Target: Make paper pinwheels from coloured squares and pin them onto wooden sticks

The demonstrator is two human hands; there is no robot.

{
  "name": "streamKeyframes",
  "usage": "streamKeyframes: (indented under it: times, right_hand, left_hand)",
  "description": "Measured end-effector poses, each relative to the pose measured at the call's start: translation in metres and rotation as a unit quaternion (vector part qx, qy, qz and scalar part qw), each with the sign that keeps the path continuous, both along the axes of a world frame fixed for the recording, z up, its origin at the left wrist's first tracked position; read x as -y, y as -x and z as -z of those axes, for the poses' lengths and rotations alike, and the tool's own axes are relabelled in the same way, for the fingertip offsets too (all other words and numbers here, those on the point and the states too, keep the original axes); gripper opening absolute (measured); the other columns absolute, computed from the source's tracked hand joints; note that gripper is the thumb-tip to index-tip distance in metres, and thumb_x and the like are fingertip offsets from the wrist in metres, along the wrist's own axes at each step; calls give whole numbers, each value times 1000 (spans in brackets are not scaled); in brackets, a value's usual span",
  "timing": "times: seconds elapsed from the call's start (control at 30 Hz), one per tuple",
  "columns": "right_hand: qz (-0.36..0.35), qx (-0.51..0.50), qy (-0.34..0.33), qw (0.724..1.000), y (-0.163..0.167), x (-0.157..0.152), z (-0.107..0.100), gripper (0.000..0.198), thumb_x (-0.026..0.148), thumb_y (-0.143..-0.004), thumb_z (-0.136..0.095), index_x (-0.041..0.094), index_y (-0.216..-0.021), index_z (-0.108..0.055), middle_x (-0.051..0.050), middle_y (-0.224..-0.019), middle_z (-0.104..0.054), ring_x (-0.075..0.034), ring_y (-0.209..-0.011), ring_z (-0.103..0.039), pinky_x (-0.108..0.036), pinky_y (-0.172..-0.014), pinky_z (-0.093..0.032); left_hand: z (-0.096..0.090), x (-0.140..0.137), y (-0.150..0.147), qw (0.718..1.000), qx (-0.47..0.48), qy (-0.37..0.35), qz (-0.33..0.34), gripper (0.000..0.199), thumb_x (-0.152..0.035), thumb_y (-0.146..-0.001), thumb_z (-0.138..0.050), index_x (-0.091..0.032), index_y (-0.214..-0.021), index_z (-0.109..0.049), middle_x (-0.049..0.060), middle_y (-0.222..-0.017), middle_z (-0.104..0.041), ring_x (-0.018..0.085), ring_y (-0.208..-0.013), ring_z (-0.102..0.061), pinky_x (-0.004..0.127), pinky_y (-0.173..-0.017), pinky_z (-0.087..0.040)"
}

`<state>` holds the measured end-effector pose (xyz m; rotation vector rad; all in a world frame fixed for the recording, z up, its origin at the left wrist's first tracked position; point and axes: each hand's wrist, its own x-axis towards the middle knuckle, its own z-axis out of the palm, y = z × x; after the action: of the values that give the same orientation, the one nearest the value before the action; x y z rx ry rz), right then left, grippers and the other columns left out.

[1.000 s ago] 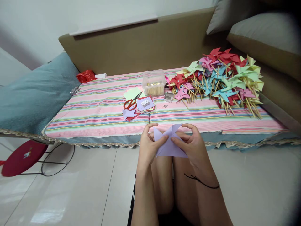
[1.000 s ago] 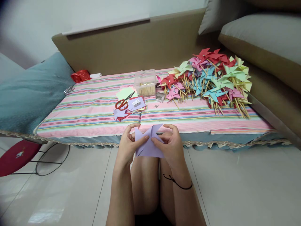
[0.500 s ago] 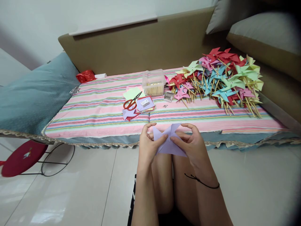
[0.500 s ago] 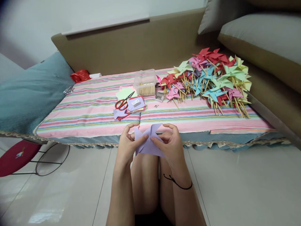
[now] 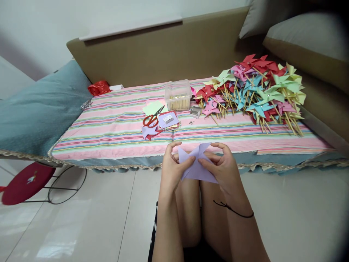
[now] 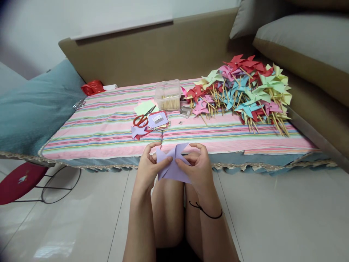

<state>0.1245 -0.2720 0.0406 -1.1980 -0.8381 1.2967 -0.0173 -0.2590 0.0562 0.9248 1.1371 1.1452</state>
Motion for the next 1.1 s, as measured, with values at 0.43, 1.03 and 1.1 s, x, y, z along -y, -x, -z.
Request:
streamKeyframes:
  times: [0.43,1.03,1.1]
  right_hand:
    - [3,-12,-1,1000,0,-1,1,66,34,-58,-84,25,-106,-40,1,-67,-73,-17,-59,-64,-26,-57,-47]
    - [0,-14,-1,1000,-1,-2,2,68,36,-57,-85,25,-107,-40,1,-66,-73,-16,-59,-64,-25,-56,-48]
    - [-1,-10,-3,1000,0,-2,2,67,36,-57,-85,25,-106,-40,1,-65,-73,-16,-58,-63,-25,-56,-47]
  left_hand:
    - [3,0,1,1000,-7,1,1,61,-25,-64,-80,-22,-113,-44,-4,-60,-66,11,-49,-57,21,-52,-45]
    - [2,1,1,1000,-4,1,-3,63,-23,-63,-80,-21,-115,-43,-5,-57,-63,9,-46,-53,20,-50,-43]
    - [3,1,1,1000,-3,1,-2,63,-23,-63,-80,-22,-114,-43,-5,-57,-64,9,-47,-53,20,-51,-44]
